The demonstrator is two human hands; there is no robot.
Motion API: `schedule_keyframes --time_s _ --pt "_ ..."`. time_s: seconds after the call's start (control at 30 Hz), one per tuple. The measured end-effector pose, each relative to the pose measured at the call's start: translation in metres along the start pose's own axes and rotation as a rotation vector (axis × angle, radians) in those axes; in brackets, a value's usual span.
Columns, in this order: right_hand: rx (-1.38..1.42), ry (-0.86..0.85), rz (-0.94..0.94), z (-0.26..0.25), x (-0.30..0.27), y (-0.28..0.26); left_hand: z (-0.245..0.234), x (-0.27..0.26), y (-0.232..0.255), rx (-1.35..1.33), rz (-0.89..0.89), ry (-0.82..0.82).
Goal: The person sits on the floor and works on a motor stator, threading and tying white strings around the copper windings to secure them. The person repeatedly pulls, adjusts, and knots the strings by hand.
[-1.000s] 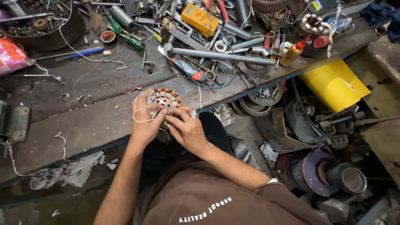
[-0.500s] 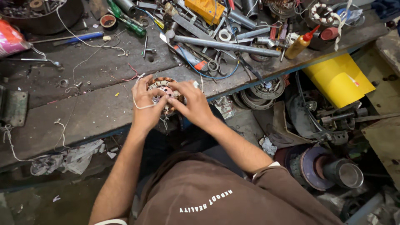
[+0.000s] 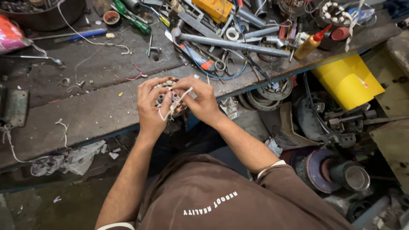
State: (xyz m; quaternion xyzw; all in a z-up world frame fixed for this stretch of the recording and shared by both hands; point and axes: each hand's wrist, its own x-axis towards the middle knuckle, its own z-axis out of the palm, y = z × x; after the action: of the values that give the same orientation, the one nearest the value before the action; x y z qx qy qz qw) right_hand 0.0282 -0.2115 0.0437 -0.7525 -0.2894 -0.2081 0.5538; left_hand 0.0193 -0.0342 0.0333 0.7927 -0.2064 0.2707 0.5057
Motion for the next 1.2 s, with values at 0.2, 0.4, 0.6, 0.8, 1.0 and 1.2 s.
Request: schedule_keyframes --time_s 0.2,0.4,0.6,0.8,1.0,1.2 --pt "0.292 0.081 0.100 0.002 -0.007 0.002 -0.001 -0.003 0.012 -0.148 0.041 0.039" --pt "0.463 0.146 0.189 0.008 -0.019 0.001 0.003 -0.015 0.006 -0.680 -0.467 -0.088" --pt "0.496 0.130 0.159 0.008 -0.024 -0.005 0.002 -0.024 -0.010 -1.101 -0.736 -0.216" --pt "0.524 0.253 0.214 0.003 -0.019 0.012 0.015 -0.045 -0.018 -1.018 -0.600 -0.221" --pt "0.537 0.287 0.268 0.007 -0.021 0.024 0.028 -0.063 -0.016 -0.908 -0.562 -0.161" --pt "0.537 0.189 0.420 0.006 -0.014 0.026 0.018 -0.061 -0.016 -0.870 -0.643 -0.061"
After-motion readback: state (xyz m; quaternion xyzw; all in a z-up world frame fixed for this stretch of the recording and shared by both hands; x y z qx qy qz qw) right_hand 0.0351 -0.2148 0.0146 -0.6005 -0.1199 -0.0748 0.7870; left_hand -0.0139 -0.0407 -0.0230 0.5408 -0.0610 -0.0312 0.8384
